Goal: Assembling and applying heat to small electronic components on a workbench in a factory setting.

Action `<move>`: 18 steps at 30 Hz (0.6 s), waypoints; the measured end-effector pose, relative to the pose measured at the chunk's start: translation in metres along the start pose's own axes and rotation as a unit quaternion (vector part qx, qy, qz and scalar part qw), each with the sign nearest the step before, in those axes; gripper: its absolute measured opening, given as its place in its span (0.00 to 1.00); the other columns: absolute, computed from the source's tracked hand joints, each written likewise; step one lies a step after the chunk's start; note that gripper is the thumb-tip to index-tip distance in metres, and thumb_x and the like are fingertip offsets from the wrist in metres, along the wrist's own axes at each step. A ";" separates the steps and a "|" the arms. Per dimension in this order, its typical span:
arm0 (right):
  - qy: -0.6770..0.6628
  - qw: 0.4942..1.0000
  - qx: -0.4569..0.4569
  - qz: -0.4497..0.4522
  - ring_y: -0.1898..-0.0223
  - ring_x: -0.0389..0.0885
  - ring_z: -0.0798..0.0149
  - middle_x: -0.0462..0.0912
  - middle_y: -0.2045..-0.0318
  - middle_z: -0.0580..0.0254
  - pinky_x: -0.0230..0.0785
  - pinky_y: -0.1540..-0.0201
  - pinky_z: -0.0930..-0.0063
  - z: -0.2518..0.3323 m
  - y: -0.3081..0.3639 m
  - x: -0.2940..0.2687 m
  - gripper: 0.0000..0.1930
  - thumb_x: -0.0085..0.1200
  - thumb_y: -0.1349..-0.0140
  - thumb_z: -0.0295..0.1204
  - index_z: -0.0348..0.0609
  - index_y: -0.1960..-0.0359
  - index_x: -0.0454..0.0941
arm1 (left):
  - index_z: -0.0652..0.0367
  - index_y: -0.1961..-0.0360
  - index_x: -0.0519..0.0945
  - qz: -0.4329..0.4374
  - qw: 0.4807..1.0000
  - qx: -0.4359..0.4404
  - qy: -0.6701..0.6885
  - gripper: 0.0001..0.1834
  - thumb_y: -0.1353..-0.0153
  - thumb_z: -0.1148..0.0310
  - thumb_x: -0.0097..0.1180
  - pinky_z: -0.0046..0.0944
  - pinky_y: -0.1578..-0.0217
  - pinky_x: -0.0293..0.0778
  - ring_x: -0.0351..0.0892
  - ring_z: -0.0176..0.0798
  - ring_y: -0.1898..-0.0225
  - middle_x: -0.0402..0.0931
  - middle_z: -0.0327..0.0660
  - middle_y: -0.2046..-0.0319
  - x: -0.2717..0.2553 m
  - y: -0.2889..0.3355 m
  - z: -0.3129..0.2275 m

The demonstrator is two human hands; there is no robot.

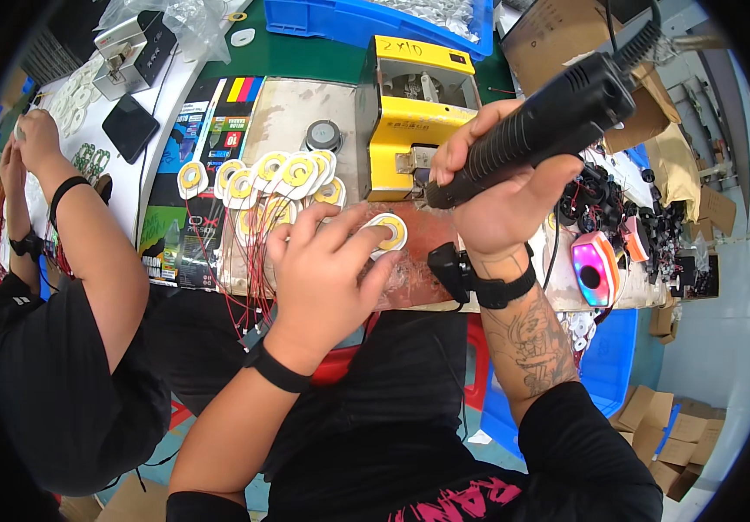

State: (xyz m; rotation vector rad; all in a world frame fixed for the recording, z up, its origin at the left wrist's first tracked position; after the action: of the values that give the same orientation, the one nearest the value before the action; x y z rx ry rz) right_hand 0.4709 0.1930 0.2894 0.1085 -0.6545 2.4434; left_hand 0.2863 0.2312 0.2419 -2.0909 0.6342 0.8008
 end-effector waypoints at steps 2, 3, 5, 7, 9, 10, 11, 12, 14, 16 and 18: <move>0.013 1.000 0.007 0.010 0.78 0.74 0.63 0.73 0.78 0.58 0.71 0.71 0.70 0.003 0.008 0.006 0.50 0.31 0.44 0.84 0.41 0.57 0.67 | 0.46 0.58 0.89 0.008 1.000 0.007 -0.006 0.15 0.48 0.61 0.73 0.49 0.47 0.61 0.77 0.44 0.47 0.85 0.33 0.47 0.008 0.005 -0.001; 0.021 1.000 0.006 0.006 0.78 0.74 0.63 0.73 0.78 0.58 0.71 0.71 0.70 0.003 0.011 0.008 0.50 0.31 0.44 0.84 0.41 0.57 0.67 | 0.44 0.56 0.89 0.018 1.000 0.010 -0.013 0.16 0.48 0.60 0.73 0.48 0.47 0.61 0.77 0.43 0.48 0.85 0.32 0.48 0.013 0.008 0.000; 0.010 1.000 0.007 -0.006 0.78 0.74 0.64 0.73 0.78 0.58 0.71 0.71 0.70 -0.004 0.015 0.011 0.50 0.33 0.44 0.84 0.41 0.57 0.67 | 0.44 0.56 0.89 0.013 1.000 0.012 -0.013 0.16 0.47 0.60 0.73 0.48 0.47 0.61 0.77 0.43 0.48 0.85 0.32 0.48 0.016 0.010 0.002; 0.004 1.000 0.008 -0.006 0.78 0.74 0.64 0.73 0.78 0.58 0.71 0.71 0.71 -0.010 0.016 0.013 0.49 0.34 0.44 0.84 0.41 0.57 0.67 | 0.43 0.56 0.89 0.006 1.000 0.013 -0.018 0.15 0.47 0.60 0.72 0.48 0.47 0.61 0.77 0.43 0.48 0.86 0.32 0.49 0.016 0.011 0.003; -0.002 1.000 0.009 -0.006 0.78 0.74 0.64 0.73 0.78 0.58 0.70 0.72 0.71 -0.014 0.017 0.013 0.49 0.35 0.43 0.83 0.41 0.56 0.66 | 0.42 0.56 0.90 0.002 1.000 0.014 -0.020 0.15 0.47 0.60 0.72 0.48 0.48 0.60 0.77 0.42 0.48 0.86 0.31 0.49 0.016 0.011 0.003; 0.001 1.000 0.009 0.002 0.77 0.74 0.64 0.73 0.77 0.59 0.70 0.72 0.71 -0.015 0.018 0.013 0.49 0.36 0.43 0.83 0.41 0.56 0.66 | 0.42 0.56 0.90 0.001 1.000 0.013 -0.021 0.15 0.47 0.60 0.72 0.48 0.48 0.60 0.77 0.42 0.48 0.86 0.31 0.49 0.017 0.010 0.003; 0.005 1.000 0.009 0.009 0.77 0.74 0.64 0.73 0.77 0.59 0.70 0.72 0.72 -0.016 0.018 0.013 0.48 0.36 0.43 0.83 0.41 0.56 0.66 | 0.42 0.57 0.90 -0.001 1.000 0.010 -0.018 0.15 0.47 0.60 0.72 0.48 0.48 0.60 0.77 0.42 0.48 0.86 0.30 0.50 0.017 0.010 0.003; 0.006 1.000 0.010 0.009 0.77 0.74 0.64 0.73 0.77 0.59 0.70 0.72 0.72 -0.018 0.018 0.013 0.48 0.36 0.43 0.83 0.41 0.56 0.66 | 0.43 0.57 0.90 -0.003 1.000 0.008 -0.015 0.14 0.47 0.59 0.72 0.48 0.48 0.60 0.77 0.41 0.48 0.86 0.30 0.50 0.017 0.010 0.003; 0.013 1.000 0.015 0.021 0.77 0.74 0.65 0.73 0.77 0.59 0.70 0.72 0.72 -0.022 0.018 0.014 0.49 0.37 0.44 0.83 0.41 0.55 0.66 | 0.43 0.58 0.90 -0.005 1.000 0.009 -0.017 0.14 0.47 0.59 0.72 0.48 0.48 0.60 0.77 0.41 0.48 0.86 0.30 0.50 0.016 0.010 0.002; 0.027 0.999 0.018 0.026 0.77 0.74 0.65 0.73 0.77 0.60 0.70 0.72 0.72 -0.020 0.019 0.017 0.49 0.37 0.45 0.83 0.41 0.55 0.65 | 0.43 0.58 0.90 -0.007 1.000 0.009 -0.019 0.14 0.47 0.59 0.72 0.49 0.48 0.60 0.77 0.41 0.48 0.86 0.30 0.51 0.016 0.010 0.003; 0.041 0.998 0.020 0.030 0.77 0.74 0.66 0.73 0.77 0.60 0.70 0.72 0.73 -0.020 0.021 0.019 0.49 0.37 0.45 0.84 0.42 0.55 0.65 | 0.43 0.58 0.90 -0.006 1.000 0.008 -0.015 0.14 0.48 0.59 0.73 0.49 0.49 0.60 0.77 0.41 0.49 0.86 0.30 0.51 0.017 0.010 0.004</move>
State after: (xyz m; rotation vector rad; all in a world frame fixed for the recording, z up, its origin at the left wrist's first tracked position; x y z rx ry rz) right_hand 0.4447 0.1981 0.2675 0.0038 -0.5796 2.5041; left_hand 0.2895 0.2258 0.2231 -2.0631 0.6104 0.8167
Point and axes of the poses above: each hand's wrist, its own y-axis away from the middle knuckle, its own x-axis out of the palm, z = x × y, the point moved 5 cm from there along -y, towards the middle knuckle
